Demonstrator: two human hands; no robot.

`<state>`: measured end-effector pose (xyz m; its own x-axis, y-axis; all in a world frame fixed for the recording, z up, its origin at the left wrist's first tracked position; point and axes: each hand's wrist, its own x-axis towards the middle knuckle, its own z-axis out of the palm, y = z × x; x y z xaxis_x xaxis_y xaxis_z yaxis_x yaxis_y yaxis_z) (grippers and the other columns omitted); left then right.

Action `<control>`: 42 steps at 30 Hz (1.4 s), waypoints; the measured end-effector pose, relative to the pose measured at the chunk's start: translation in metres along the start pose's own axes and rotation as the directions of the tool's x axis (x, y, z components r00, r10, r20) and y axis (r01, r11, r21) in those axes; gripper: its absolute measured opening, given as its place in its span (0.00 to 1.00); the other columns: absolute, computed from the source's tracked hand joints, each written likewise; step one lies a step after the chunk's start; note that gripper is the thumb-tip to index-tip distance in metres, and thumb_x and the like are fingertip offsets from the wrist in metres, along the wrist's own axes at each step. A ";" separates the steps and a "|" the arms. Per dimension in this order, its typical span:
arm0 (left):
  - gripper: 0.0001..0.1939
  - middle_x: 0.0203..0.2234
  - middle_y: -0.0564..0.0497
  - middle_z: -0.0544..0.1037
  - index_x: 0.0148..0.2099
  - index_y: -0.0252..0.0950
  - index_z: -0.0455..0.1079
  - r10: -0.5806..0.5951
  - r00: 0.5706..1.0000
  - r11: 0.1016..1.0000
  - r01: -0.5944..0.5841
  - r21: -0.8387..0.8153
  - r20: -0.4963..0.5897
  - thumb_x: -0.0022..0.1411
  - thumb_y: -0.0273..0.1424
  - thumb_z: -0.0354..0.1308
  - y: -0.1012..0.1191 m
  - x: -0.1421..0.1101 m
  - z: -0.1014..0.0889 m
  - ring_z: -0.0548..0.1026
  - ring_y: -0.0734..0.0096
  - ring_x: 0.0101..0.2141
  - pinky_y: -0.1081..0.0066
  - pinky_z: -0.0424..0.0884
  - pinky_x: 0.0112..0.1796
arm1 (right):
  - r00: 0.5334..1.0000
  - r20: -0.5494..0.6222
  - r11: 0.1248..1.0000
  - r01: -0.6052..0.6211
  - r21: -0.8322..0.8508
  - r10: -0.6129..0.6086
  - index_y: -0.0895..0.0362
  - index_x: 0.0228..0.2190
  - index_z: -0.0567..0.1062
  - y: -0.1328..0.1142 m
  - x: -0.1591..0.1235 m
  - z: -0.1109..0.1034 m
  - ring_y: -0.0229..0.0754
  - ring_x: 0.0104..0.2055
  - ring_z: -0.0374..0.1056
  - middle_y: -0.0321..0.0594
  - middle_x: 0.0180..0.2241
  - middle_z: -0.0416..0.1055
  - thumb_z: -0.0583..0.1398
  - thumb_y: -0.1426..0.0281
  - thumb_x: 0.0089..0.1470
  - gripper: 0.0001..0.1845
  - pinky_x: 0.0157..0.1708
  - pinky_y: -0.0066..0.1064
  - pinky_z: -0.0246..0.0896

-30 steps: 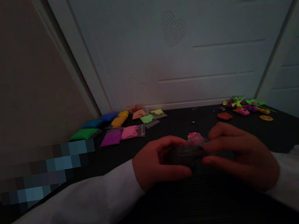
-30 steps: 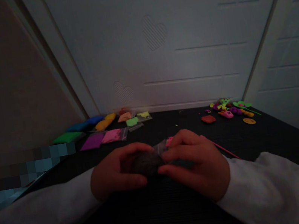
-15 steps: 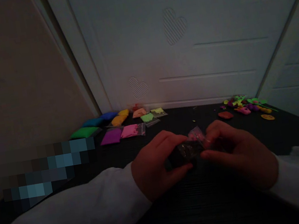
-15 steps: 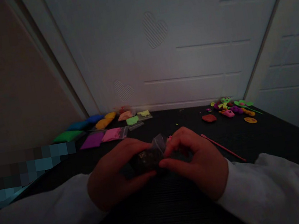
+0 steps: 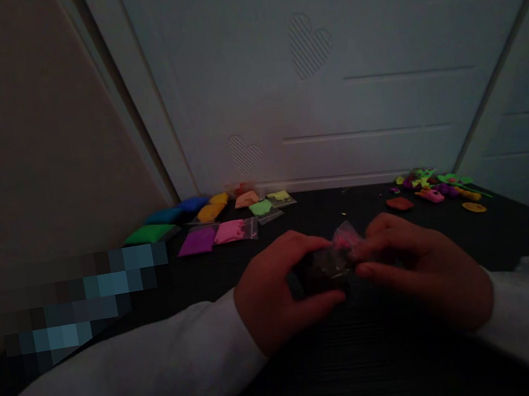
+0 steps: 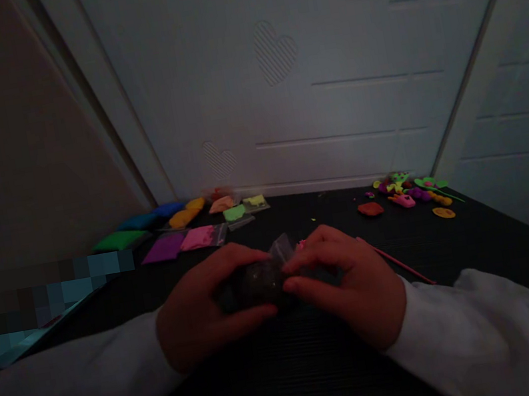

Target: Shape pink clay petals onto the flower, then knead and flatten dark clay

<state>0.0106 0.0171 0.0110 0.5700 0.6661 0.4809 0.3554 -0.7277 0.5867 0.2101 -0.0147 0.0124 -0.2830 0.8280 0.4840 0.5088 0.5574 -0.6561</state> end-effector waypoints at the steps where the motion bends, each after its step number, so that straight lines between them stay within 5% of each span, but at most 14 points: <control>1: 0.23 0.36 0.49 0.70 0.43 0.35 0.64 -0.071 0.997 0.995 0.073 -0.068 0.028 0.43 0.34 0.62 -0.001 0.001 0.000 0.69 0.67 0.36 0.67 0.64 0.38 | 1.000 -0.009 1.000 0.003 0.017 -0.003 0.50 0.31 0.71 0.001 0.000 0.000 0.31 0.29 0.59 0.32 0.29 0.61 0.61 0.69 0.45 0.08 0.28 0.24 0.54; 4: 0.24 0.35 0.49 0.72 0.44 0.35 0.63 -0.225 0.962 0.903 0.265 -0.337 0.153 0.42 0.33 0.63 -0.004 0.004 0.000 0.70 0.66 0.35 0.67 0.65 0.36 | 1.000 -0.023 0.998 0.009 0.059 -0.007 0.51 0.32 0.70 0.004 0.000 -0.001 0.33 0.30 0.58 0.32 0.29 0.60 0.63 0.68 0.42 0.11 0.29 0.25 0.54; 8: 0.23 0.33 0.50 0.72 0.42 0.35 0.64 -0.273 0.929 0.785 0.366 -0.500 0.251 0.41 0.30 0.64 -0.004 0.005 0.002 0.71 0.67 0.34 0.68 0.65 0.35 | 0.999 -0.026 0.998 0.024 0.057 -0.022 0.51 0.30 0.69 0.004 0.000 -0.001 0.33 0.31 0.58 0.32 0.30 0.60 0.63 0.68 0.41 0.11 0.29 0.25 0.54; 20: 0.23 0.31 0.54 0.72 0.40 0.36 0.65 -0.340 0.881 0.702 0.470 -0.535 0.327 0.38 0.28 0.65 -0.001 0.003 0.002 0.69 0.72 0.32 0.72 0.64 0.33 | 0.999 0.036 1.000 -0.002 0.020 0.001 0.53 0.26 0.74 -0.005 0.000 -0.001 0.32 0.29 0.61 0.34 0.26 0.63 0.60 0.70 0.45 0.02 0.29 0.26 0.56; 28: 0.20 0.27 0.50 0.72 0.41 0.32 0.65 -0.328 0.847 0.514 0.531 -0.673 0.418 0.45 0.36 0.60 -0.009 0.009 -0.003 0.67 0.76 0.24 0.74 0.61 0.25 | 0.998 -0.058 0.998 0.009 0.067 -0.005 0.51 0.38 0.67 0.006 0.001 -0.004 0.37 0.33 0.61 0.37 0.33 0.63 0.61 0.66 0.43 0.16 0.30 0.30 0.58; 36: 0.22 0.28 0.49 0.72 0.42 0.32 0.65 -0.332 0.837 0.552 0.546 -0.630 0.434 0.46 0.38 0.59 -0.009 0.008 -0.002 0.66 0.76 0.24 0.73 0.59 0.25 | 0.995 -0.089 0.999 0.040 -0.020 -0.042 0.55 0.28 0.70 0.003 0.002 -0.007 0.36 0.32 0.61 0.36 0.29 0.65 0.58 0.69 0.48 0.03 0.31 0.29 0.56; 42: 0.22 0.29 0.48 0.71 0.42 0.32 0.65 -0.331 0.826 0.536 0.562 -0.630 0.456 0.46 0.38 0.59 -0.013 0.008 -0.002 0.67 0.75 0.25 0.73 0.60 0.26 | 0.996 -0.087 0.999 0.021 0.025 -0.018 0.54 0.32 0.69 0.002 0.001 -0.007 0.35 0.31 0.61 0.35 0.29 0.65 0.58 0.68 0.47 0.07 0.30 0.29 0.56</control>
<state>0.0092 0.0321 0.0083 0.6909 0.7169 -0.0935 0.0442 0.0872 0.9952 0.2167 -0.0128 0.0155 -0.2205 0.8093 0.5445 0.4821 0.5757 -0.6604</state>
